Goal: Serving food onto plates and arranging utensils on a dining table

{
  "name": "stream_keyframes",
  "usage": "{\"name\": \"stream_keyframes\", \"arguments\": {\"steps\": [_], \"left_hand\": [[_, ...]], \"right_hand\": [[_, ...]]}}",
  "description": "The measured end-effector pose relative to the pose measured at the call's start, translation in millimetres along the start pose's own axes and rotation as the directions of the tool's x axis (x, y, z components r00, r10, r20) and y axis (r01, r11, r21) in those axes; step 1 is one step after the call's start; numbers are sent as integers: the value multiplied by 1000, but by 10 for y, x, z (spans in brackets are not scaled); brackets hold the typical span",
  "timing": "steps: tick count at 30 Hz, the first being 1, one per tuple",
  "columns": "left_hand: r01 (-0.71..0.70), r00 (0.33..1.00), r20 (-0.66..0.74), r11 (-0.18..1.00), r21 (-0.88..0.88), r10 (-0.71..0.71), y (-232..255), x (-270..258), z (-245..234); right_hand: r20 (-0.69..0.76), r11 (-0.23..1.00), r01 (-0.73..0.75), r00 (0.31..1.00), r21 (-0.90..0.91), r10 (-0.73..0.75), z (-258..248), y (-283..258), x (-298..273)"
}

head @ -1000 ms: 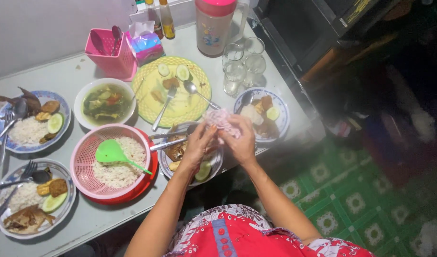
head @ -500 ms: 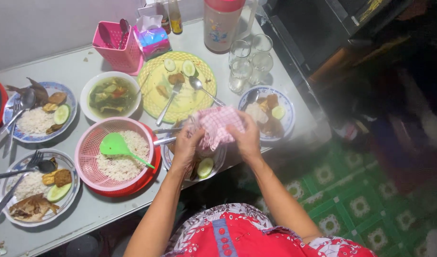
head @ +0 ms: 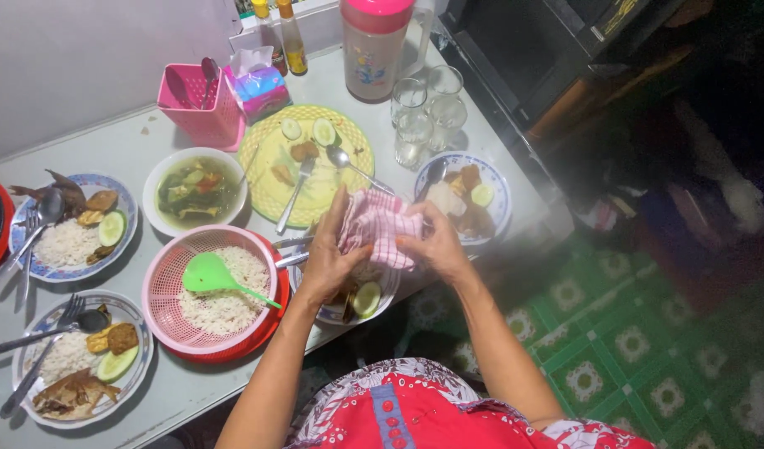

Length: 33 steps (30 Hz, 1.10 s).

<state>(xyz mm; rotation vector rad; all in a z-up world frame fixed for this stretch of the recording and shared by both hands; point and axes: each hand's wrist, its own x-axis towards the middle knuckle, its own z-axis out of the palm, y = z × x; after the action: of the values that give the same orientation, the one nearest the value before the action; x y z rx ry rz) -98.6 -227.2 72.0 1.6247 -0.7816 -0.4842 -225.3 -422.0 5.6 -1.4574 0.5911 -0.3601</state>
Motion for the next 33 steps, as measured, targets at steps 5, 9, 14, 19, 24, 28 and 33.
{"name": "stream_keyframes", "arguments": {"steps": [5, 9, 14, 19, 24, 28, 33], "left_hand": [[-8, 994, 108, 995, 98, -3, -168, 20, -136], [-64, 998, 21, 986, 151, 61, -686, -25, -108], [88, 987, -127, 990, -110, -102, -903, -32, -90], [156, 968, -127, 915, -372, -217, -587, -40, -333], [314, 944, 58, 833, -455, -324, -358, -118, -498], [309, 942, 33, 822, -479, -335, -557, -76, -478], [337, 942, 194, 772, -539, -275, -298, -98, -397]], "right_hand": [[-74, 990, 52, 995, -131, -62, 210, -347, -211], [-153, 992, 94, 985, 83, -81, 419, -347, -193], [-218, 993, 120, 969, 0, -117, 573, -290, -313], [-233, 990, 127, 966, 57, -110, 620, -290, -278], [-162, 980, 89, 985, 179, -59, 664, -482, -370], [-141, 969, 115, 986, 217, -86, 585, -303, -341], [-209, 974, 46, 978, 222, 2, 443, -107, -376]]}}
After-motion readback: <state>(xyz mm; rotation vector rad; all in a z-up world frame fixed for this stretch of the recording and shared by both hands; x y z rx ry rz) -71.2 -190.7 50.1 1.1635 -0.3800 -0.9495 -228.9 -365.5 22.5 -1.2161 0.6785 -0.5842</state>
